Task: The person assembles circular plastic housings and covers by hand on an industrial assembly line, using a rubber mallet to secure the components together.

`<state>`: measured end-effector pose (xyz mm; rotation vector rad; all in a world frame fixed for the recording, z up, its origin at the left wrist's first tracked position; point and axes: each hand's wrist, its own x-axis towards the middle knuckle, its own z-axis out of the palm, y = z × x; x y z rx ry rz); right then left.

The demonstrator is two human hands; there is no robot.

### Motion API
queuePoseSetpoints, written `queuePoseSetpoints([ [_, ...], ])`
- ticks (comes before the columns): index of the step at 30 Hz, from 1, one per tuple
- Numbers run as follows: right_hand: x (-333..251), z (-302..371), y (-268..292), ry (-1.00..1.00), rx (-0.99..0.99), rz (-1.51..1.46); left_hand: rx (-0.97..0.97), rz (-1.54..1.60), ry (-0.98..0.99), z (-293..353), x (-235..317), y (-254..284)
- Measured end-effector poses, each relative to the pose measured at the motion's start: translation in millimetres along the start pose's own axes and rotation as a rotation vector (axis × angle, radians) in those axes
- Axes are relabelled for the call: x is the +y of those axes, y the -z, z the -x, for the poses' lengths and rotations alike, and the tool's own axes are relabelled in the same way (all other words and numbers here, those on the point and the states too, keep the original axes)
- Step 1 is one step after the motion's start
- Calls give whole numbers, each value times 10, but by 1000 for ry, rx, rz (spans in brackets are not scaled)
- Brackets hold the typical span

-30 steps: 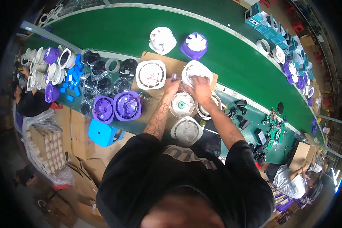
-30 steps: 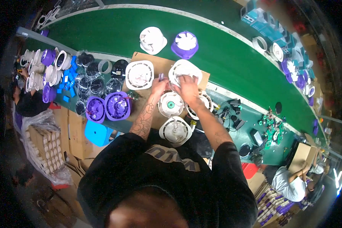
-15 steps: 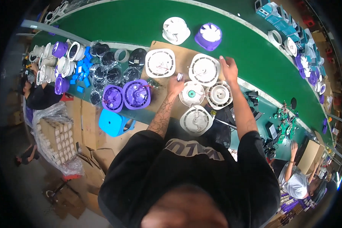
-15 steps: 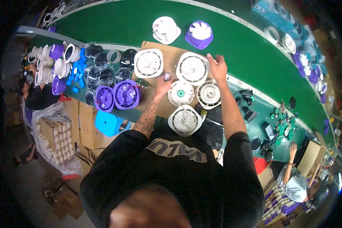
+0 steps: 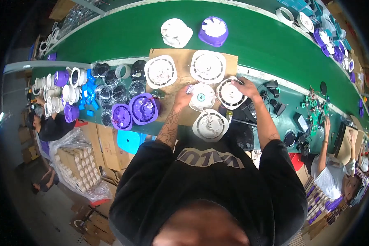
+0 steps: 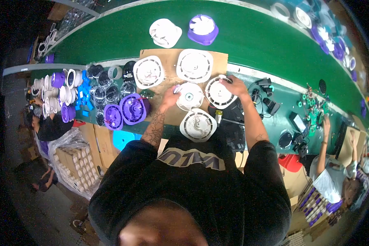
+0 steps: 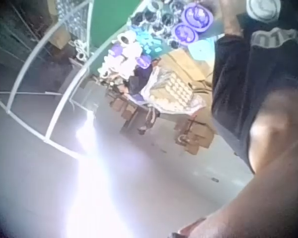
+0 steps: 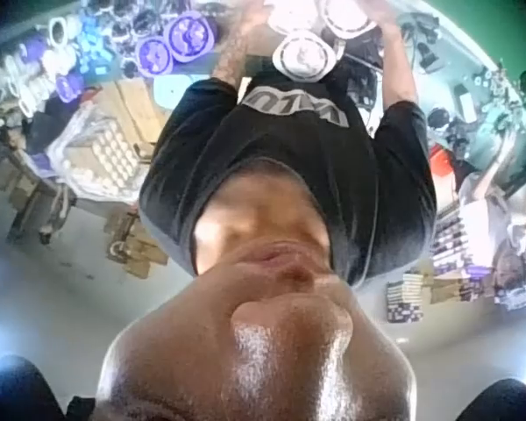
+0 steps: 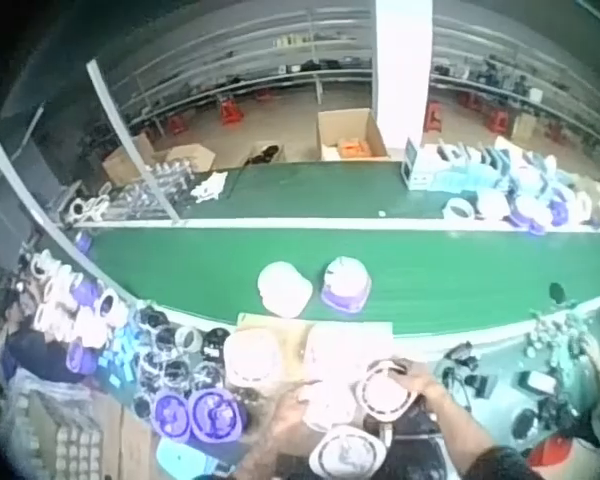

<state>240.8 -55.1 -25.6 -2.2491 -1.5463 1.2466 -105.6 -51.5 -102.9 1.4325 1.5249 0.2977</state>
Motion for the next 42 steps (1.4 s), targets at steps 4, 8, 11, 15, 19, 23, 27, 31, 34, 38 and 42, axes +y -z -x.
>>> queuePoseSetpoints([
  [4, -45, 72, 70, -4, -66, -51, 12, -64, -2, 39, 187, 8],
  [8, -151, 318, 193, -87, -173, -519, 82, -18, 6, 124, 54, 27],
  [11, -225, 442, 123, -174, -289, -767, 111, 52, 48, 163, -26, 22],
  [15, -620, 528, -140, 245, -193, -656, 109, 322, 103, 158, -632, 26],
  [19, -1159, 973, -358, 216, 219, -85, 12, 736, 334, 518, -7, 92],
  [23, -1482, 1009, -955, 307, 442, 68, -88, 882, 337, 667, -110, 204],
  [27, -1742, 977, -1390, 409, 454, 285, -102, 960, 257, 720, -154, 228],
  [31, -1765, 927, -1940, 344, 387, 371, -46, 751, 282, 691, -29, 215],
  [34, -1700, 810, -2106, 388, 425, 472, -36, 878, 240, 568, -143, 108],
  [38, -1938, 1130, -1568, 286, 469, 252, -120, 987, 286, 714, -304, 358],
  [42, -1409, 807, -959, -86, 228, -309, -227, 952, 309, 762, -192, 424],
])
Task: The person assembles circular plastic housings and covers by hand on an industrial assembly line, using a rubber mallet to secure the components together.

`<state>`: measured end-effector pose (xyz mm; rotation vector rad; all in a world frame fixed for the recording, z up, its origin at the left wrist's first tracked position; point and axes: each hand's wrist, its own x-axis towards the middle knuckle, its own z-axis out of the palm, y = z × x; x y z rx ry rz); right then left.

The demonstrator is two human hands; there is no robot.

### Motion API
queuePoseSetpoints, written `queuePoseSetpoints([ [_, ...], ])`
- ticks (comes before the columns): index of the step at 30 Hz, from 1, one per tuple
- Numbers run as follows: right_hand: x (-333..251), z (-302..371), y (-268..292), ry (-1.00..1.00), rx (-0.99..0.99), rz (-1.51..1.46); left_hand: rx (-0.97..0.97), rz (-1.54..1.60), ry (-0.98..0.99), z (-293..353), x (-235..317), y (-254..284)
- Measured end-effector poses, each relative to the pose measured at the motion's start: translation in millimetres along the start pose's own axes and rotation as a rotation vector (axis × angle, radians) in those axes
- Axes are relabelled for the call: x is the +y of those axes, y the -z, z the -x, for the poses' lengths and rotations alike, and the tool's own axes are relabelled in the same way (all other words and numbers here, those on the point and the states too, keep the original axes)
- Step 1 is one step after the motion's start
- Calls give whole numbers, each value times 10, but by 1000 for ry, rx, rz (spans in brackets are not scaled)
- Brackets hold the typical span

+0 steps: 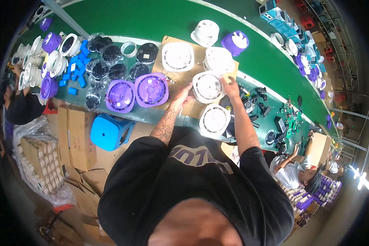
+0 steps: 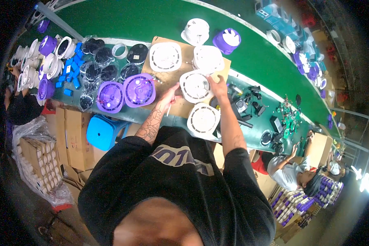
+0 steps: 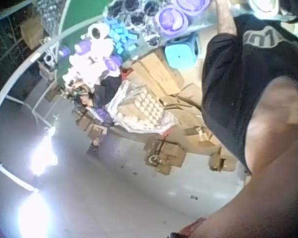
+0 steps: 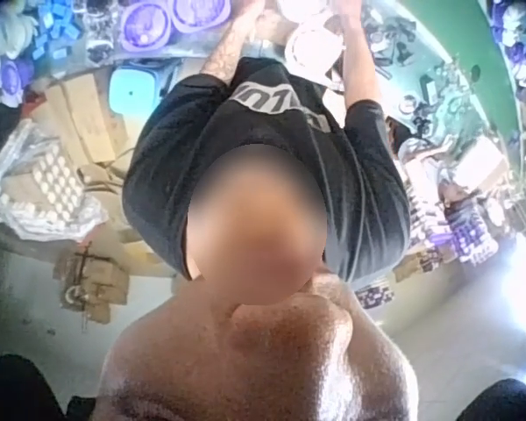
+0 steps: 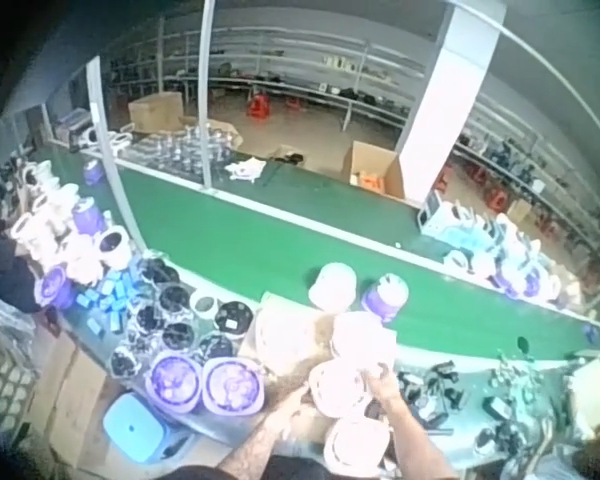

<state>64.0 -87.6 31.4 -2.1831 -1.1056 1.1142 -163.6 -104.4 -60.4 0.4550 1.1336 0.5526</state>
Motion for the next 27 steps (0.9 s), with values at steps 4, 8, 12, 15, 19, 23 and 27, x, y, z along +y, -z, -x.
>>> queuePoseSetpoints([
  [4, 414, -149, -103, -276, -540, -475, -33, -36, -17, 7, -36, -92],
  [8, 496, -216, -290, -65, -602, -301, 58, 61, -213, 146, -312, -68],
  [12, -35, -36, 4, 45, -699, 137, 266, -62, -44, 675, -365, -62],
  [15, -120, -704, 570, 151, -271, -24, 354, -55, -34, 809, -395, -277],
  [19, -293, -1586, 677, 69, -93, -11, 223, 181, -88, 755, -309, -310],
  [23, -15, -2019, 648, 95, -261, 47, 205, 210, -80, 586, -177, -433],
  [27, -87, -1594, 458, 24, -758, -381, 233, 265, -43, 650, -205, -411],
])
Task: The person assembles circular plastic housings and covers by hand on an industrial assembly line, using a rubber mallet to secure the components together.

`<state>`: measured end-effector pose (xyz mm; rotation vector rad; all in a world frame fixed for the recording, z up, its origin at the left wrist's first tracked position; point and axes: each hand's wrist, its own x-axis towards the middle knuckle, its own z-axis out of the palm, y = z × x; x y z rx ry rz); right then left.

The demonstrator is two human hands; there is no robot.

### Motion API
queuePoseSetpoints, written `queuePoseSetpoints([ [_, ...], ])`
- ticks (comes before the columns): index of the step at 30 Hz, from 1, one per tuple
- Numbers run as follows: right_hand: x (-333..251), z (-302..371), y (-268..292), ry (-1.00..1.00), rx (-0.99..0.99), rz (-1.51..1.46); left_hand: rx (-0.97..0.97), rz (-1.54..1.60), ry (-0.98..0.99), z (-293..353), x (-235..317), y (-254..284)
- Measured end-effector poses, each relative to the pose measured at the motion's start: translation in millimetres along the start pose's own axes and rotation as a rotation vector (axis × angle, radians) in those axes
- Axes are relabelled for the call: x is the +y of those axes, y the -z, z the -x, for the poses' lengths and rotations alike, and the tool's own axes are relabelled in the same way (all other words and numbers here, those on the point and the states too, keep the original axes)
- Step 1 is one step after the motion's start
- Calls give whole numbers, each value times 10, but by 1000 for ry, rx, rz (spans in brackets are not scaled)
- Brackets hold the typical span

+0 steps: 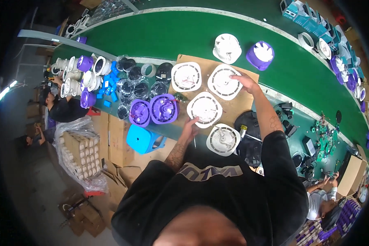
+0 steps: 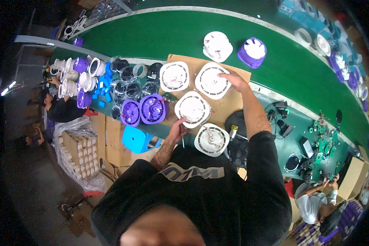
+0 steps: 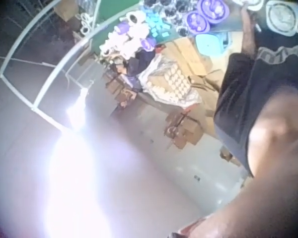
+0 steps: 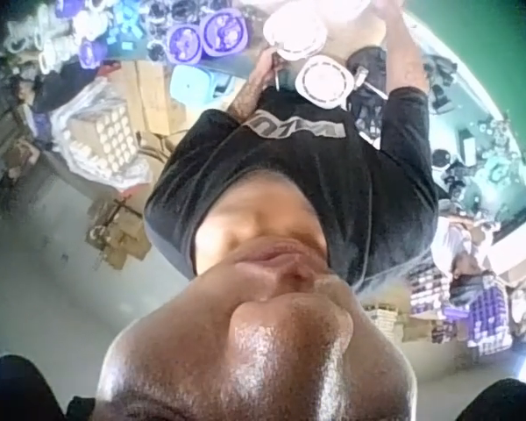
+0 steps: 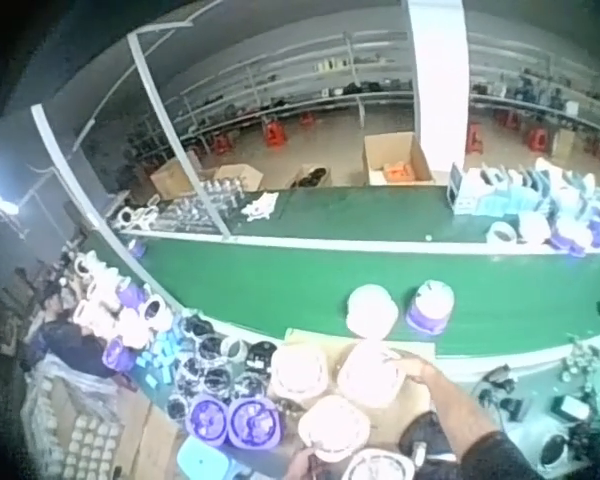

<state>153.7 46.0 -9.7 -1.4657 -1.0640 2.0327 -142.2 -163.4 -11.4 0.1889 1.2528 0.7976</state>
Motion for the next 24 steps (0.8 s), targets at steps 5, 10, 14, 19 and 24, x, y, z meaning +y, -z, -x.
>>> queuePoseSetpoints([
  [5, 59, -49, -218, 0, 153, 87, -24, 27, -69, -21, -55, 15],
  [10, 343, -23, -517, 58, 216, -137, 144, 47, -144, 51, -121, -130],
  [14, 447, 69, -692, -7, 27, -168, 247, 153, -161, 237, -200, -63],
  [19, 514, 184, -1228, 58, 61, -175, 228, 184, -104, 302, -509, 417],
  [24, 470, 316, -1485, -100, 134, -66, 206, 168, -86, 443, -427, 323],
])
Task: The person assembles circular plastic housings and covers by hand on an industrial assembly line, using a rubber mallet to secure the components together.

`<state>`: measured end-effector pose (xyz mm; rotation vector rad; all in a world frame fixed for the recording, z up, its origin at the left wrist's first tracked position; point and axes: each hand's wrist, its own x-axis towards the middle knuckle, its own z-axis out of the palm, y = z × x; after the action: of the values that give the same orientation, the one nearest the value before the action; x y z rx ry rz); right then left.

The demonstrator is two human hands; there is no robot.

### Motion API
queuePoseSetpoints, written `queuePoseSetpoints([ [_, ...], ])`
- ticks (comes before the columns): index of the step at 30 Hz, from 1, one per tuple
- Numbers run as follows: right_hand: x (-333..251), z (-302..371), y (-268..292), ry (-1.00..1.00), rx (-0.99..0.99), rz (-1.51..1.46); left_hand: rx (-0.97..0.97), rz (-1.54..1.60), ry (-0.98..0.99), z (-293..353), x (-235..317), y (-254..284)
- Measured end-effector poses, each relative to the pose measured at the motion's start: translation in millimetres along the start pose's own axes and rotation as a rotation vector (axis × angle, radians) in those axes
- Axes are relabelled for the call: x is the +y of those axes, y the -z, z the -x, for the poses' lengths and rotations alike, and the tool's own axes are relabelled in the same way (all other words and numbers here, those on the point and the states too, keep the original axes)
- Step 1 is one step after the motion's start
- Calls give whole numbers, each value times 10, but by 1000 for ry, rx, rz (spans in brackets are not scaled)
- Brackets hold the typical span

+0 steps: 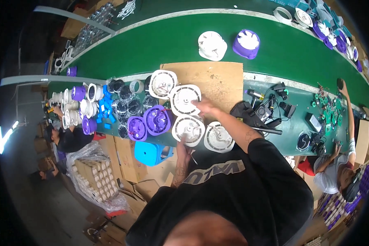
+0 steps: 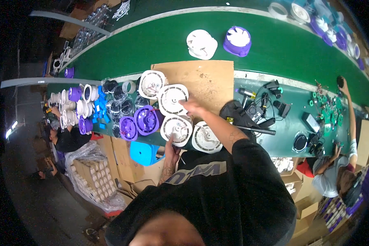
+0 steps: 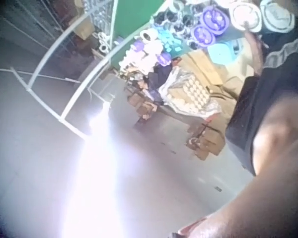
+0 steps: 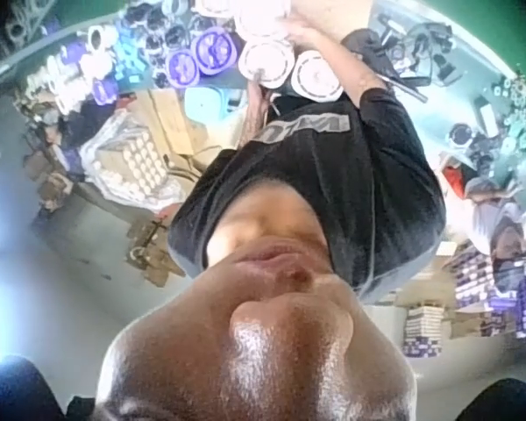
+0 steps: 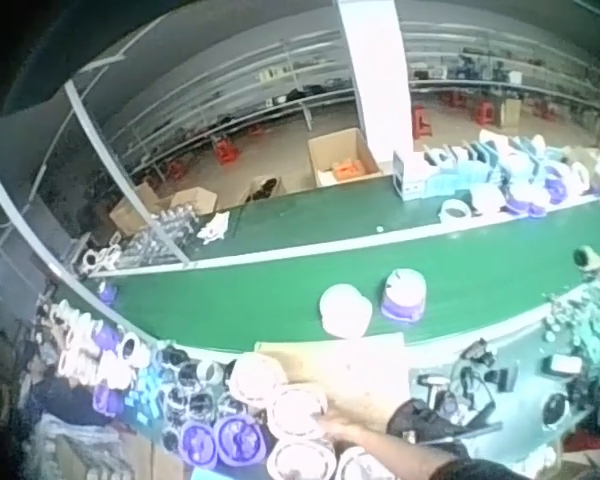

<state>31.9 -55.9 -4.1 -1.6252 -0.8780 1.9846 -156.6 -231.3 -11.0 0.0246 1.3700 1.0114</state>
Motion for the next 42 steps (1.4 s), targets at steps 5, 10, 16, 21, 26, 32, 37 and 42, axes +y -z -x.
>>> queuePoseSetpoints([
  [5, 98, -163, 1351, 153, 142, 34, 121, -560, 132, 538, 239, 181],
  [10, -245, -182, 3480, 205, 833, -258, 74, -789, -18, 753, 914, -240],
  [16, -481, -924, 4221, 233, 827, -32, -557, -952, -120, -661, 871, -3449],
  [21, -388, -1247, 4264, 425, 783, 143, -536, -729, 119, -1896, 217, -4728],
  [26, -360, -864, 4001, 492, 559, -373, -427, -626, 159, -2073, 0, -4744],
  [32, -113, -214, 4078, 537, 130, -934, -704, -548, 111, -1711, 67, -4517],
  [37, -125, 405, 3449, 592, -33, -917, -658, -768, 277, -1400, 477, -3950],
  [42, -375, 954, 2276, 811, 114, -12, -565, -1016, -80, -1322, 1070, -3087],
])
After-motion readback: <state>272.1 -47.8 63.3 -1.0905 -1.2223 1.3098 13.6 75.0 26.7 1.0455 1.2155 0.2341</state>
